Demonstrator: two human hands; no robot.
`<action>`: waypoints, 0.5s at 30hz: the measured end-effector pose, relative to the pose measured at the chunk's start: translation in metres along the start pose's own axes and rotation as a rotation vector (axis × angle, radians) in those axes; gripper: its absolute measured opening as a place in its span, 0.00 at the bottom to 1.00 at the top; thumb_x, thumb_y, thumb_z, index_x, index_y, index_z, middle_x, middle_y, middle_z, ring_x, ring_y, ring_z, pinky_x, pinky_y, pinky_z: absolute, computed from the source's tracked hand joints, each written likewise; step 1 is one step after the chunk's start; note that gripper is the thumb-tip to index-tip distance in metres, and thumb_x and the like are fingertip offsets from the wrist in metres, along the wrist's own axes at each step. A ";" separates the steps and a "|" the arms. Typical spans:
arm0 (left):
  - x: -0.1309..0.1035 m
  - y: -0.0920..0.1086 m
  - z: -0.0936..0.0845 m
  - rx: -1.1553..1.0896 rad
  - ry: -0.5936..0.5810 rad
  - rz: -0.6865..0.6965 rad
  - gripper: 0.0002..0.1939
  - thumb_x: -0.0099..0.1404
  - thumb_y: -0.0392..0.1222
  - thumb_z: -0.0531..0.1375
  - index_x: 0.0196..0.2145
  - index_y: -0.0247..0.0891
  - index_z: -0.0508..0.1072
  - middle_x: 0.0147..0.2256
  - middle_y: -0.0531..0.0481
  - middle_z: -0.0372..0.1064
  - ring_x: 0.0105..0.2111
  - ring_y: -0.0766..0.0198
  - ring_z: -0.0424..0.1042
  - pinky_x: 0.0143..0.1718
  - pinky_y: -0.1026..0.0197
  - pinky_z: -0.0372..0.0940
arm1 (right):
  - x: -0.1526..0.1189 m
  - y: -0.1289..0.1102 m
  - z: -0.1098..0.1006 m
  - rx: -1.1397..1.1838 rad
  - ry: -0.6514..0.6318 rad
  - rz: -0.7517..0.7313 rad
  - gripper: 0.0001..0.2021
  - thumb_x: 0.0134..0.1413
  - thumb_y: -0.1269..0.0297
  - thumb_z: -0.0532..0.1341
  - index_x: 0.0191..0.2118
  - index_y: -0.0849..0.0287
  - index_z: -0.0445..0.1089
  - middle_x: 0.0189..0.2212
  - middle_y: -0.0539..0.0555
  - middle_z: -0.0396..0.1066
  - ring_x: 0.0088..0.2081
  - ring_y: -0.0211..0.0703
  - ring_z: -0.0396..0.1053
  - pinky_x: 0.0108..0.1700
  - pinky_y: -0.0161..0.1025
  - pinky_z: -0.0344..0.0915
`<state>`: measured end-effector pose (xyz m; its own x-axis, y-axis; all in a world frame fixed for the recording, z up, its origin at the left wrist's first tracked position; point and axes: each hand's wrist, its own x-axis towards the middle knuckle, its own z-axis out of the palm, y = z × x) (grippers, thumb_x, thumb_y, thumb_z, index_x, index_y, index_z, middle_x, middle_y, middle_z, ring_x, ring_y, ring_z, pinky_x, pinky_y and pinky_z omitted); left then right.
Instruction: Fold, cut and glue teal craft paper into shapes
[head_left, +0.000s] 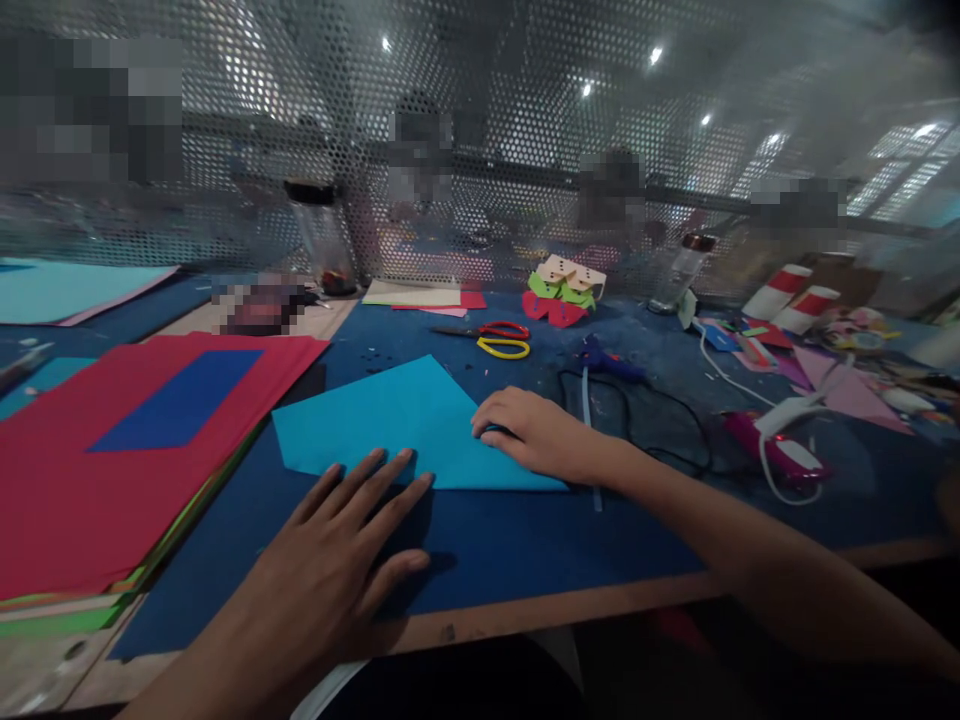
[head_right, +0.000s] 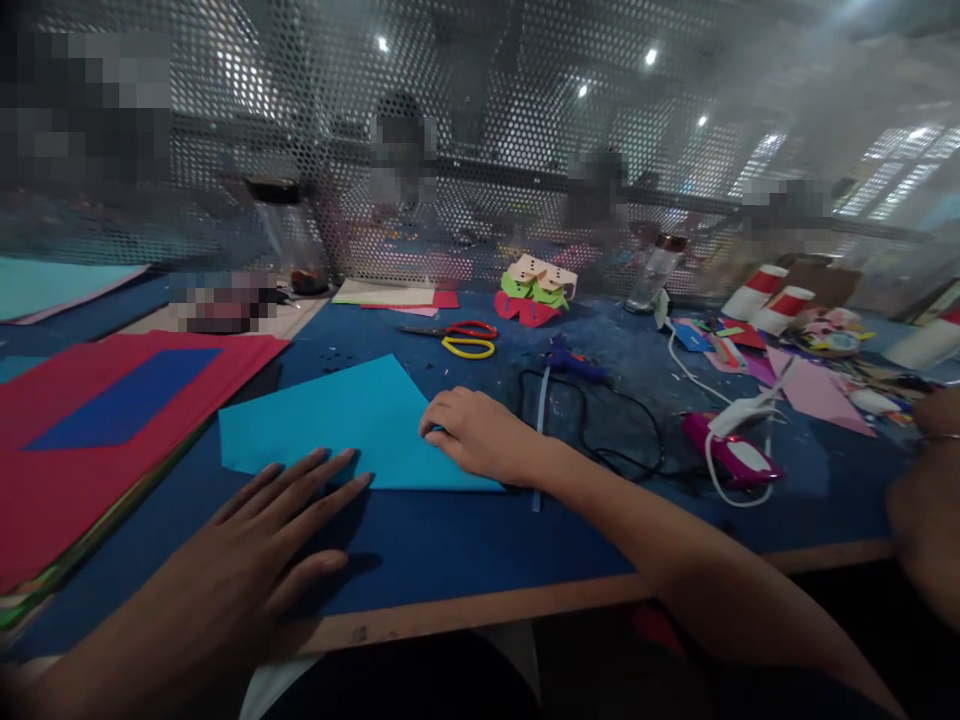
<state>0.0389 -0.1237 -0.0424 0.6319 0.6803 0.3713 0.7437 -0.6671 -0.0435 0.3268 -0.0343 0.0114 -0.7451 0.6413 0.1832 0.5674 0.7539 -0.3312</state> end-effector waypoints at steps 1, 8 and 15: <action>0.001 0.001 0.001 -0.015 -0.006 0.007 0.32 0.74 0.61 0.53 0.69 0.47 0.61 0.69 0.46 0.59 0.67 0.46 0.61 0.66 0.41 0.57 | 0.000 0.000 0.000 0.007 0.000 0.001 0.09 0.70 0.68 0.57 0.46 0.59 0.75 0.50 0.59 0.75 0.54 0.50 0.69 0.60 0.52 0.62; 0.006 0.013 0.006 -0.008 0.008 0.047 0.34 0.74 0.63 0.53 0.69 0.44 0.61 0.69 0.43 0.58 0.66 0.47 0.62 0.66 0.43 0.56 | 0.000 0.000 0.000 0.019 0.002 -0.001 0.09 0.70 0.68 0.57 0.46 0.59 0.75 0.50 0.59 0.75 0.54 0.50 0.69 0.61 0.50 0.61; 0.008 0.019 0.006 0.031 -0.034 0.020 0.31 0.74 0.62 0.53 0.70 0.54 0.59 0.70 0.41 0.56 0.66 0.42 0.60 0.63 0.36 0.59 | -0.001 0.003 0.001 0.033 0.006 -0.004 0.09 0.69 0.68 0.58 0.46 0.60 0.75 0.51 0.59 0.75 0.55 0.49 0.69 0.60 0.49 0.62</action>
<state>0.0596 -0.1290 -0.0453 0.6536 0.6771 0.3382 0.7368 -0.6714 -0.0798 0.3283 -0.0328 0.0094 -0.7452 0.6393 0.1897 0.5527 0.7513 -0.3607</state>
